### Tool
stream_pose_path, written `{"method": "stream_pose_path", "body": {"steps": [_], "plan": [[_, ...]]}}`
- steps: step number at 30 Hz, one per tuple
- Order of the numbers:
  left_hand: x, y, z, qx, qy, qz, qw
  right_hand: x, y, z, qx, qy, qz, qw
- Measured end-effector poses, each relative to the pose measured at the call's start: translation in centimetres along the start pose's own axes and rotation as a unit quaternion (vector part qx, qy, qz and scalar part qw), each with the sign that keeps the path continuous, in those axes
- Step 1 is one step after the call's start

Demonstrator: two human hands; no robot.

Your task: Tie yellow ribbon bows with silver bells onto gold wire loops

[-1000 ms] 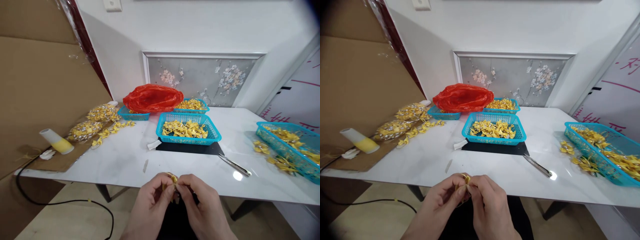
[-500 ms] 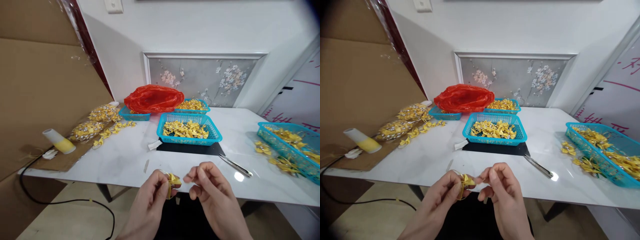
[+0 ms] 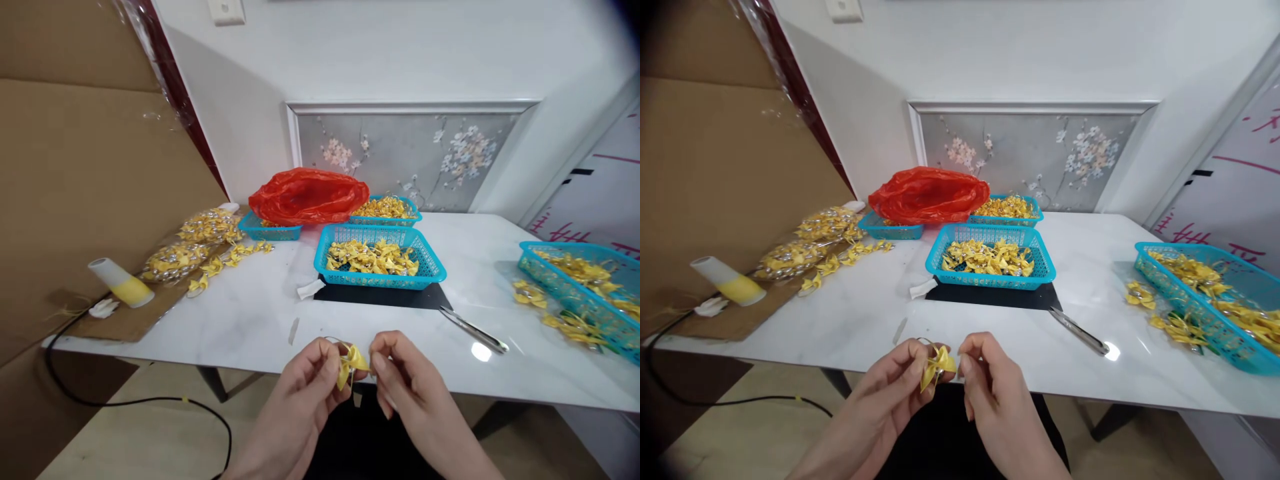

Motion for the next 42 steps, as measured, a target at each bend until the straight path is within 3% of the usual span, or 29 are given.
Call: {"method": "stream_pose_path", "body": {"steps": [3,6,10,14,17,20,22,29,37,42], "plan": [[0.1,0.5,-0.2,0.138,0.008,0.062,0.988,0.1,-0.4,0.1,0.015,0.002,0.003,1.0],[0.0,1.3,-0.1,0.266,0.02,0.106,0.958,0.3,-1.5,0.1,-0.069,-0.007,-0.003,0.998],[-0.1,1.6,0.5,0.299,0.009,0.122,0.946,0.4,-3.1,0.6,-0.189,-0.023,-0.034,0.981],[-0.2,1.0,0.5,0.244,0.002,0.089,0.966,0.6,-3.8,1.2,-0.229,-0.009,-0.114,0.967],[-0.3,0.0,-0.1,0.082,0.013,-0.005,0.997,0.3,-3.7,1.3,-0.252,0.013,-0.202,0.946],[-0.2,-0.6,-0.4,-0.064,0.018,-0.074,0.995,-0.3,-3.6,1.7,-0.294,0.017,-0.285,0.912],[0.0,-0.6,-0.7,-0.077,0.024,-0.08,0.994,-0.6,-3.6,2.0,-0.301,0.0,-0.306,0.903],[0.5,-0.2,-0.9,0.019,0.038,-0.004,0.999,-0.8,-3.9,1.1,-0.28,0.001,-0.253,0.926],[0.6,-0.5,-1.6,0.045,0.103,0.018,0.993,-1.7,-2.0,0.4,-0.379,-0.014,-0.207,0.902],[0.5,-0.2,-2.4,0.156,0.031,0.003,0.987,-1.9,-2.6,-0.2,-0.389,-0.018,-0.214,0.896]]}}
Point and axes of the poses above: each hand's wrist, its own x-axis towards the middle knuckle, its own z-axis out of the palm, y = z × x, the point moved 5 cm from there along x, towards the middle knuckle, and after that the axes turned 7 degrees about x, right-handed, at the moved point
